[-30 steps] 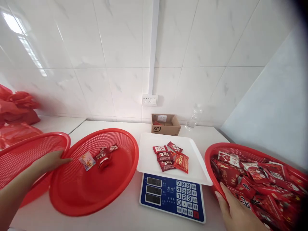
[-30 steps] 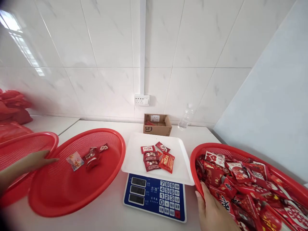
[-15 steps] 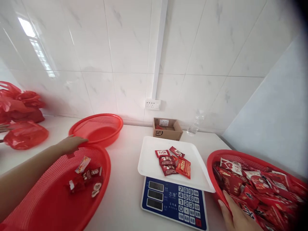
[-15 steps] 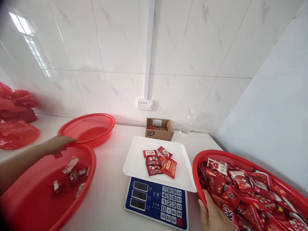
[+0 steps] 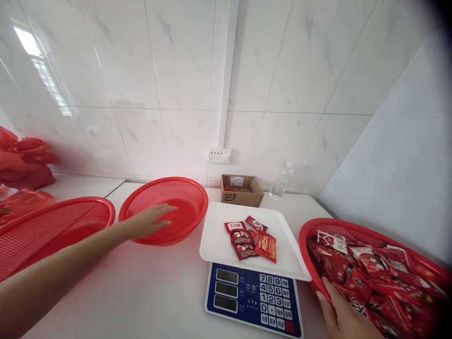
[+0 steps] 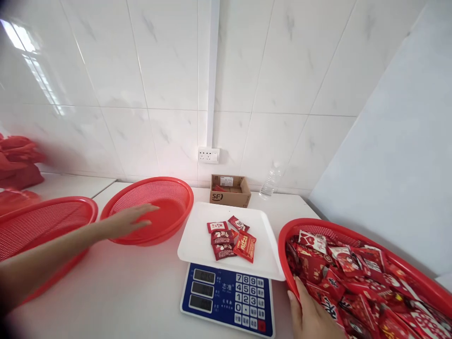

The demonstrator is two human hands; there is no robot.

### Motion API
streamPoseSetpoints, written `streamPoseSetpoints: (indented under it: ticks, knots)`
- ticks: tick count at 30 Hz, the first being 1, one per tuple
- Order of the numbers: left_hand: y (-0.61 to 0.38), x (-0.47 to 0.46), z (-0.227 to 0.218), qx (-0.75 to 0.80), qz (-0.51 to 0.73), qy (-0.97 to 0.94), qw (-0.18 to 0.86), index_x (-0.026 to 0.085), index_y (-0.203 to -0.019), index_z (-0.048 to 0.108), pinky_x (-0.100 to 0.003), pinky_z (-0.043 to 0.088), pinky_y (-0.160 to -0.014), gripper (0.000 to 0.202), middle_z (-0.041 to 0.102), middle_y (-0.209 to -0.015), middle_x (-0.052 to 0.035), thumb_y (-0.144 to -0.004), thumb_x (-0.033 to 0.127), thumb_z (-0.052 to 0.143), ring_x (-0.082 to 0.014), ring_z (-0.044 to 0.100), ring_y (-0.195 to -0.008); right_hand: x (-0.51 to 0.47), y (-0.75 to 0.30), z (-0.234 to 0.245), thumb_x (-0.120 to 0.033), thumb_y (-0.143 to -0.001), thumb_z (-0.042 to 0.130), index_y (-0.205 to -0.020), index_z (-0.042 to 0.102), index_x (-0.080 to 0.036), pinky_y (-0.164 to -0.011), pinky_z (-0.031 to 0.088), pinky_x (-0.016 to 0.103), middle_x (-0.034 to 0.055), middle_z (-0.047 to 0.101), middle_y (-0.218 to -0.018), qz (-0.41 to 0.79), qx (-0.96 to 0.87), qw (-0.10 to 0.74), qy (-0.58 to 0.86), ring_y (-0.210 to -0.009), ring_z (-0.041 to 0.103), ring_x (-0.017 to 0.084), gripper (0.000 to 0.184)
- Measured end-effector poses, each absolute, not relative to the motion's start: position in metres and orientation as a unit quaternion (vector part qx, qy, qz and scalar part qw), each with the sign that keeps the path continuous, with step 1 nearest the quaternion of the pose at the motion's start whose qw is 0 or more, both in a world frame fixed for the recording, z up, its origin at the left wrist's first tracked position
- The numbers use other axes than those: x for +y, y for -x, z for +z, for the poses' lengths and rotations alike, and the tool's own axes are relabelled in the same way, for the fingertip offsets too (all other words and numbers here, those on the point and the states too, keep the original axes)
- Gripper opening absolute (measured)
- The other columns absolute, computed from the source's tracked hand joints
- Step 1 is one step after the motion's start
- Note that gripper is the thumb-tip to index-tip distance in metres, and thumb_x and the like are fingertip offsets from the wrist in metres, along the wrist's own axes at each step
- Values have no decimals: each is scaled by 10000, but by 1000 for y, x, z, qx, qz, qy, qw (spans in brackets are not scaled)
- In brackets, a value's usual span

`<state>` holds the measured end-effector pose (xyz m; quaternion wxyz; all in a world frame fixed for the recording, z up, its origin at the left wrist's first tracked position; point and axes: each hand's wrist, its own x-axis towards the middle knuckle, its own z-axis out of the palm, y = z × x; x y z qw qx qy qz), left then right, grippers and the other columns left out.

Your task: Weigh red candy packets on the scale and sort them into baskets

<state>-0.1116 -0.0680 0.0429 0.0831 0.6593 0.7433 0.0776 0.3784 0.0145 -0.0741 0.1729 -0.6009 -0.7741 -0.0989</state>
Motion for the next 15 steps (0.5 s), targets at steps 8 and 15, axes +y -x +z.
streamPoseSetpoints:
  ticks: [8, 15]
  knots:
    - [-36, -2, 8, 504, 111, -845, 144, 292, -1454, 255, -544, 164, -1104, 809, 207, -1542, -103, -773, 627, 538, -335, 140, -1407, 2, -364, -52, -437, -917, 214, -1287, 547, -150, -723, 549, 402, 116, 688, -1085, -42, -748, 120, 651, -843, 691, 264, 574]
    - [-84, 56, -9, 475, 66, -877, 44, 229, -1342, 437, -547, 377, -928, 647, 512, -1326, -166, -830, 624, 444, -369, 474, -1186, -4, -354, -39, -422, -924, 176, -1298, 544, -173, -778, 539, 386, 105, 671, -1131, -31, -727, 107, 678, -882, 683, 247, 580]
